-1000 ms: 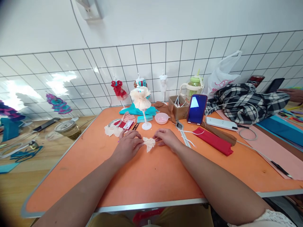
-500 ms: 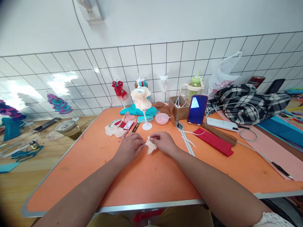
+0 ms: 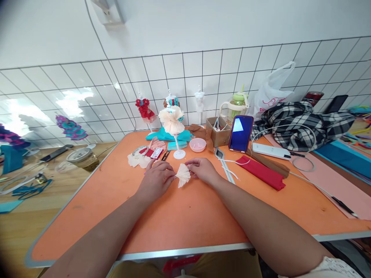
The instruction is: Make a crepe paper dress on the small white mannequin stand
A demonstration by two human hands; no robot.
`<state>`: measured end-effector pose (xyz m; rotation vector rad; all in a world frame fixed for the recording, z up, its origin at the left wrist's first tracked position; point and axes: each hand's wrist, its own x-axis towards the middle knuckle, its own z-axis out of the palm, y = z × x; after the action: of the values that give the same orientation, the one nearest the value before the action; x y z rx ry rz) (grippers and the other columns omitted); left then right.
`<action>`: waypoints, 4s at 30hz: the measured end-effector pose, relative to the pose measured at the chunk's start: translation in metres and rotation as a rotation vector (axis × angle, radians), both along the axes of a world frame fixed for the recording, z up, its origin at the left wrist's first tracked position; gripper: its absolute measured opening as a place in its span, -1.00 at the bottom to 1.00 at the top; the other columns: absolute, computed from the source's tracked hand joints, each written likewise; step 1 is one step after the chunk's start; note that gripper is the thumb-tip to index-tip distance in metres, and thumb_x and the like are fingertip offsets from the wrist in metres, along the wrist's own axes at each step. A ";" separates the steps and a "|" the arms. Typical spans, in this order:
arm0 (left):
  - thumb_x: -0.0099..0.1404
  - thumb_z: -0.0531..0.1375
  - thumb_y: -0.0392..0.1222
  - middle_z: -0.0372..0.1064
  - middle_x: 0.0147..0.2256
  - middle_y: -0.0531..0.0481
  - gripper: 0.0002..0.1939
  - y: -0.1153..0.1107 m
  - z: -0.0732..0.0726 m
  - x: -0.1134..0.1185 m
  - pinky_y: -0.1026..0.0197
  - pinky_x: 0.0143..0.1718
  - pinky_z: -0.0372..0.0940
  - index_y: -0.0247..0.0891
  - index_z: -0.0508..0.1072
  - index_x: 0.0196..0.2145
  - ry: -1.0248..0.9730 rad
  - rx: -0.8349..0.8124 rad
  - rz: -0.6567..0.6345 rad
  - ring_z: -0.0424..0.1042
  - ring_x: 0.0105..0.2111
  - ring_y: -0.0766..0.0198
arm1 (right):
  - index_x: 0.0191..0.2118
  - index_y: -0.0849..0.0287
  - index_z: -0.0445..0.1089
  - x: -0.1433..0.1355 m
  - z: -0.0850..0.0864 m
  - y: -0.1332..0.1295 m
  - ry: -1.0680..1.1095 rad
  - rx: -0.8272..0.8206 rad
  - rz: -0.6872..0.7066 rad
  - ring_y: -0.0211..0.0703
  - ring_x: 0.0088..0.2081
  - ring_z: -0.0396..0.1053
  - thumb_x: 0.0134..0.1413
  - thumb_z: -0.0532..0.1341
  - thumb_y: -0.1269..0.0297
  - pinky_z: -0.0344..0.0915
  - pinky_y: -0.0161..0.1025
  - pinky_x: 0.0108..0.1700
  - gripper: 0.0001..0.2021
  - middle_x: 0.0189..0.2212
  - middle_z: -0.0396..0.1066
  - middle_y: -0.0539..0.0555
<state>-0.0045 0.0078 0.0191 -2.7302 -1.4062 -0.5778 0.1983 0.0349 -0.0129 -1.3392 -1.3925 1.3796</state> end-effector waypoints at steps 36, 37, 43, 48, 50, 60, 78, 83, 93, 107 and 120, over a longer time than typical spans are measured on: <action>0.24 0.11 -0.14 0.48 -0.41 0.02 -0.79 0.003 0.005 -0.003 0.21 -0.29 0.21 -0.16 0.56 -0.38 -0.157 -0.243 0.085 0.38 -0.30 0.20 | -0.06 0.05 0.43 0.043 0.032 0.005 -0.718 0.529 0.136 -0.13 -0.20 0.41 0.01 0.21 0.12 0.28 -0.27 -0.21 -0.66 -0.19 0.50 0.05; 0.24 0.12 -0.12 0.48 -0.41 0.02 -0.78 0.005 0.004 -0.005 0.22 -0.30 0.21 -0.16 0.56 -0.38 -0.181 -0.255 0.114 0.38 -0.29 0.19 | -0.13 0.06 0.46 0.059 0.035 0.010 -0.813 0.492 0.058 -0.14 -0.26 0.42 0.04 0.18 0.12 0.27 -0.28 -0.27 -0.71 -0.25 0.51 0.04; 0.22 0.11 -0.09 0.47 -0.40 0.02 -0.77 0.011 -0.001 -0.007 0.24 -0.33 0.22 -0.15 0.57 -0.39 -0.240 -0.301 0.125 0.40 -0.34 0.23 | -0.40 0.05 0.52 0.134 0.033 0.029 -1.077 0.286 0.060 -0.11 -0.34 0.42 -0.03 0.20 0.11 0.20 -0.32 -0.38 -0.80 -0.41 0.52 0.03; 0.21 0.13 -0.12 0.47 -0.43 0.03 -0.78 0.009 0.002 -0.006 0.24 -0.34 0.21 -0.16 0.57 -0.41 -0.232 -0.269 0.117 0.40 -0.37 0.24 | -0.37 0.03 0.53 0.148 0.022 0.032 -1.152 0.165 0.074 -0.10 -0.31 0.43 -0.11 0.22 0.21 0.21 -0.29 -0.33 -0.84 -0.36 0.53 0.03; 0.21 0.13 -0.12 0.47 -0.44 0.03 -0.79 0.008 0.003 -0.006 0.24 -0.35 0.21 -0.16 0.56 -0.41 -0.232 -0.248 0.121 0.39 -0.37 0.24 | -0.34 0.01 0.54 0.151 0.022 0.032 -1.162 0.114 0.086 -0.10 -0.29 0.43 -0.14 0.22 0.27 0.22 -0.28 -0.32 -0.82 -0.33 0.53 0.02; 0.22 0.13 -0.14 0.48 -0.42 0.02 -0.80 0.006 0.002 -0.005 0.25 -0.32 0.22 -0.16 0.56 -0.40 -0.212 -0.251 0.102 0.40 -0.37 0.24 | -0.22 0.04 0.51 0.145 0.023 0.038 -1.221 0.292 -0.067 -0.05 -0.21 0.41 -0.02 0.14 0.20 0.19 -0.27 -0.32 -0.74 -0.20 0.51 0.08; 0.22 0.12 -0.12 0.47 -0.41 0.02 -0.78 0.004 0.005 -0.003 0.24 -0.31 0.22 -0.16 0.56 -0.40 -0.233 -0.302 0.125 0.39 -0.35 0.24 | -0.38 0.10 0.44 0.129 0.013 0.043 -1.262 0.317 -0.080 -0.08 -0.23 0.36 0.02 0.12 0.19 0.10 -0.28 -0.39 -0.82 -0.26 0.46 0.09; 0.16 0.15 -0.03 0.47 -0.44 0.04 -0.76 0.008 -0.002 -0.002 0.27 -0.42 0.21 -0.20 0.54 -0.44 -0.520 -0.430 0.275 0.40 -0.40 0.23 | -0.38 0.16 0.47 0.082 0.043 0.018 -0.646 0.341 -0.223 -0.19 -0.43 0.30 -0.04 0.21 0.06 0.11 -0.30 -0.45 -0.74 -0.42 0.44 0.08; 0.13 0.19 -0.04 0.47 -0.49 0.06 -0.76 0.001 0.003 0.010 0.28 -0.34 0.26 -0.26 0.53 -0.49 -0.853 -0.418 0.286 0.41 -0.42 0.26 | -0.39 0.17 0.48 -0.037 0.020 -0.043 0.299 -0.144 0.039 -0.42 -0.60 0.20 -0.19 0.36 0.05 -0.01 -0.43 -0.69 -0.71 -0.40 0.40 0.02; 0.13 0.18 -0.05 0.48 -0.46 0.02 -0.76 -0.004 0.004 0.014 0.28 -0.37 0.27 -0.26 0.53 -0.47 -0.828 -0.442 0.250 0.42 -0.41 0.24 | -0.39 0.17 0.44 -0.038 0.011 -0.036 0.469 -0.094 -0.052 -0.45 -0.58 0.14 -0.21 0.38 0.08 -0.09 -0.42 -0.61 -0.71 -0.48 0.28 -0.08; 0.15 0.19 -0.14 0.50 -0.45 0.02 -0.82 -0.003 0.003 0.011 0.28 -0.35 0.27 -0.26 0.55 -0.44 -0.787 -0.383 0.231 0.43 -0.40 0.25 | -0.41 0.18 0.46 -0.039 0.012 -0.037 0.492 -0.038 0.013 -0.43 -0.58 0.17 -0.20 0.38 0.09 0.14 -0.38 -0.50 -0.73 -0.50 0.30 -0.07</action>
<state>0.0070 0.0052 0.0219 -2.6327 -2.1301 -1.6361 0.1591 -0.0020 -0.0013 -0.9254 -1.0467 1.6148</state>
